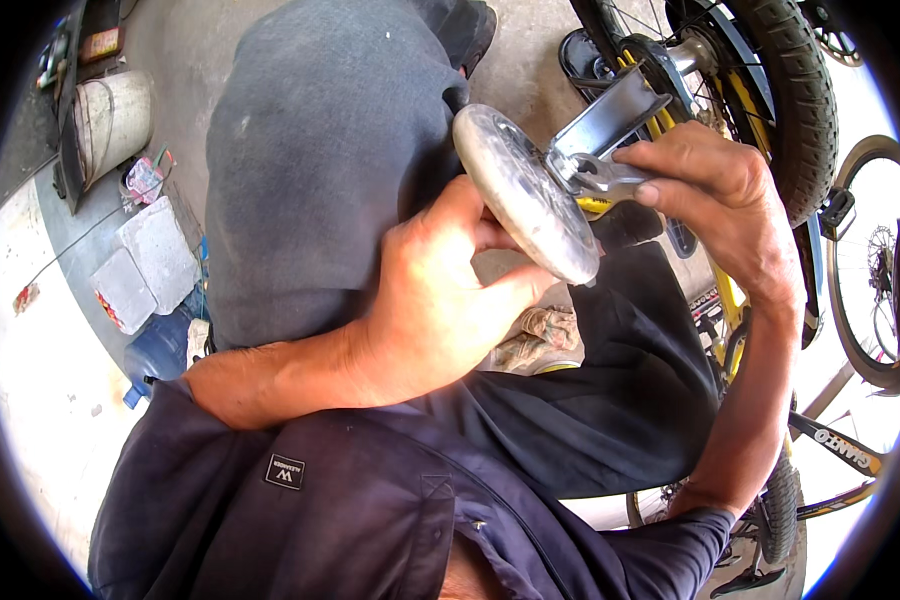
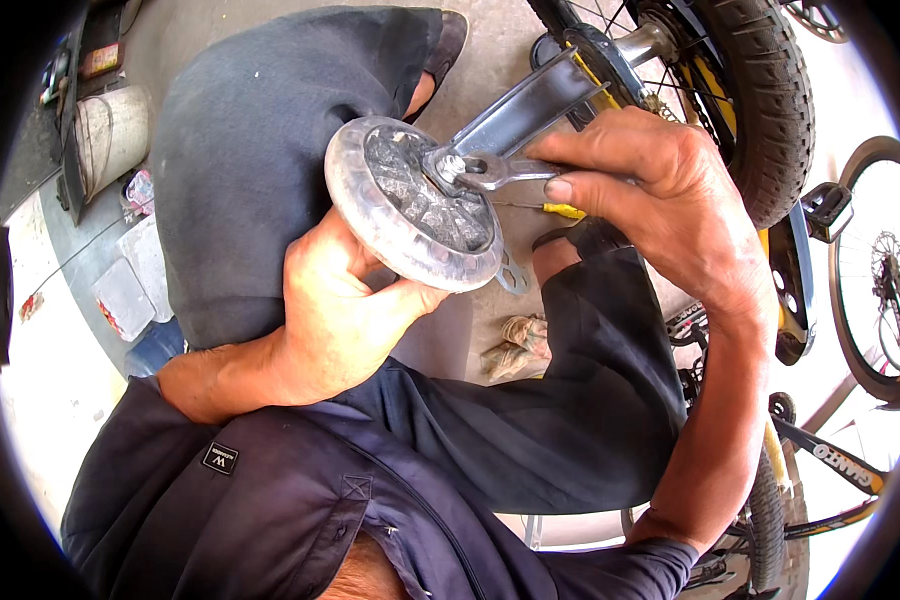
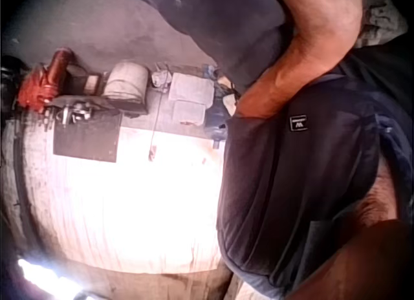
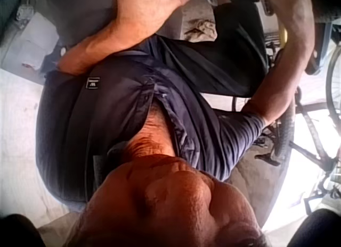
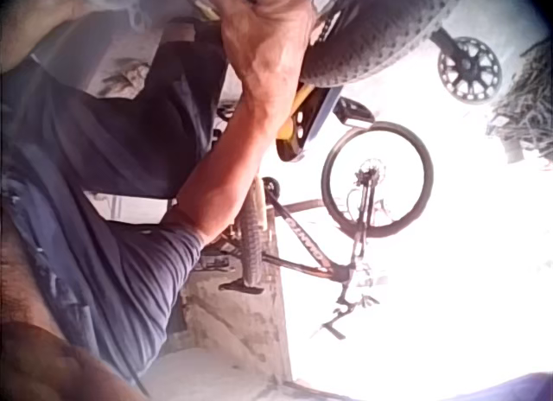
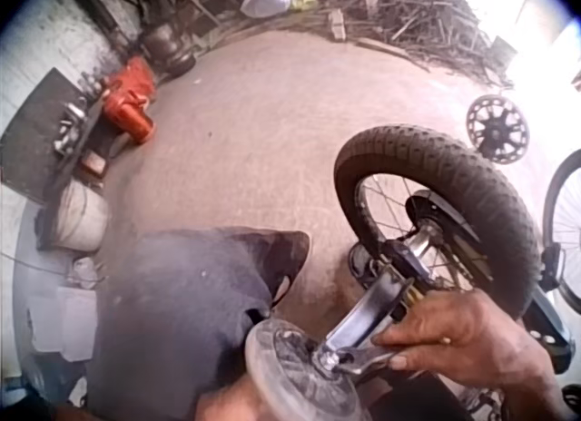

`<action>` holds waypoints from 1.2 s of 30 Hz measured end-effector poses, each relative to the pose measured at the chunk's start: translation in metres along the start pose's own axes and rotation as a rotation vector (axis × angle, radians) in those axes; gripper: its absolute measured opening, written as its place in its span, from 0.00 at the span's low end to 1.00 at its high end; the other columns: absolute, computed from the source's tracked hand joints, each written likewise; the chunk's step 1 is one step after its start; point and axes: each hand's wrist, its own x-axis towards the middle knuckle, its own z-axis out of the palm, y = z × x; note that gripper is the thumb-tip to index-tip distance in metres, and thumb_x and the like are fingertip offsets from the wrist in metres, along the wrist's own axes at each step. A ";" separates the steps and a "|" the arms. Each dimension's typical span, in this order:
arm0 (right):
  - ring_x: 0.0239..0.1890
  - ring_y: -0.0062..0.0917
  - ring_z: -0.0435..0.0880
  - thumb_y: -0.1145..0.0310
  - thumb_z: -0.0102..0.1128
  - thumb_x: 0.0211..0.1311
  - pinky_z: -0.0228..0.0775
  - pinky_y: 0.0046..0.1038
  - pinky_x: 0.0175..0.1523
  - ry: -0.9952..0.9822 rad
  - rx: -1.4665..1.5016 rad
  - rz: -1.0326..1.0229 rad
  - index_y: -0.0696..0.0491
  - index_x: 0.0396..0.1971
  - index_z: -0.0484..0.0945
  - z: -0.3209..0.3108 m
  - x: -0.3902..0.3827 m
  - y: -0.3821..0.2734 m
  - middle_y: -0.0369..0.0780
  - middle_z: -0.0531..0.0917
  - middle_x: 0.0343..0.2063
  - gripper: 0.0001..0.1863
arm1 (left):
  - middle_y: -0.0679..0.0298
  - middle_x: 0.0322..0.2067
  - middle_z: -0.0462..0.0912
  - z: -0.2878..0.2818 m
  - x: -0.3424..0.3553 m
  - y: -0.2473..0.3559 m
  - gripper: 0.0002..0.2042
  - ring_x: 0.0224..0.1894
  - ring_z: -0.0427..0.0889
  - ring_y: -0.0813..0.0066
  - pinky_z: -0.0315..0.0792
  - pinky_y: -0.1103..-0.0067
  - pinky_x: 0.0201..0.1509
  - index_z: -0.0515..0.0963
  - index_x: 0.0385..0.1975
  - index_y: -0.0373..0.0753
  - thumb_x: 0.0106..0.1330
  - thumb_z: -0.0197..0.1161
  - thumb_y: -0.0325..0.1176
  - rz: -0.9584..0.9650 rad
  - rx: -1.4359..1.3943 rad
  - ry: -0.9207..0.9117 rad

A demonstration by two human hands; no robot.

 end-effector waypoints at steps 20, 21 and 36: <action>0.30 0.26 0.82 0.78 0.65 0.54 0.71 0.26 0.38 0.117 0.103 0.270 0.62 0.40 0.83 0.011 -0.016 -0.044 0.43 0.83 0.27 0.12 | 0.56 0.35 0.85 0.005 0.000 -0.007 0.18 0.38 0.87 0.69 0.81 0.77 0.42 0.73 0.42 0.31 0.53 0.71 0.20 0.073 -0.009 0.013; 0.31 0.26 0.83 0.79 0.65 0.54 0.72 0.25 0.40 0.124 0.149 0.365 0.63 0.40 0.83 0.013 -0.017 -0.056 0.44 0.85 0.29 0.12 | 0.56 0.35 0.85 0.007 0.000 -0.007 0.18 0.38 0.87 0.69 0.81 0.77 0.42 0.73 0.42 0.31 0.53 0.71 0.20 0.076 -0.019 0.026; 0.32 0.21 0.81 0.69 0.62 0.61 0.72 0.24 0.41 0.186 -0.192 0.328 0.62 0.41 0.83 0.003 -0.029 -0.063 0.41 0.85 0.29 0.13 | 0.63 0.49 0.79 0.003 0.001 -0.001 0.39 0.49 0.80 0.76 0.76 0.79 0.56 0.54 0.70 0.34 0.59 0.66 0.16 -0.102 0.007 -0.078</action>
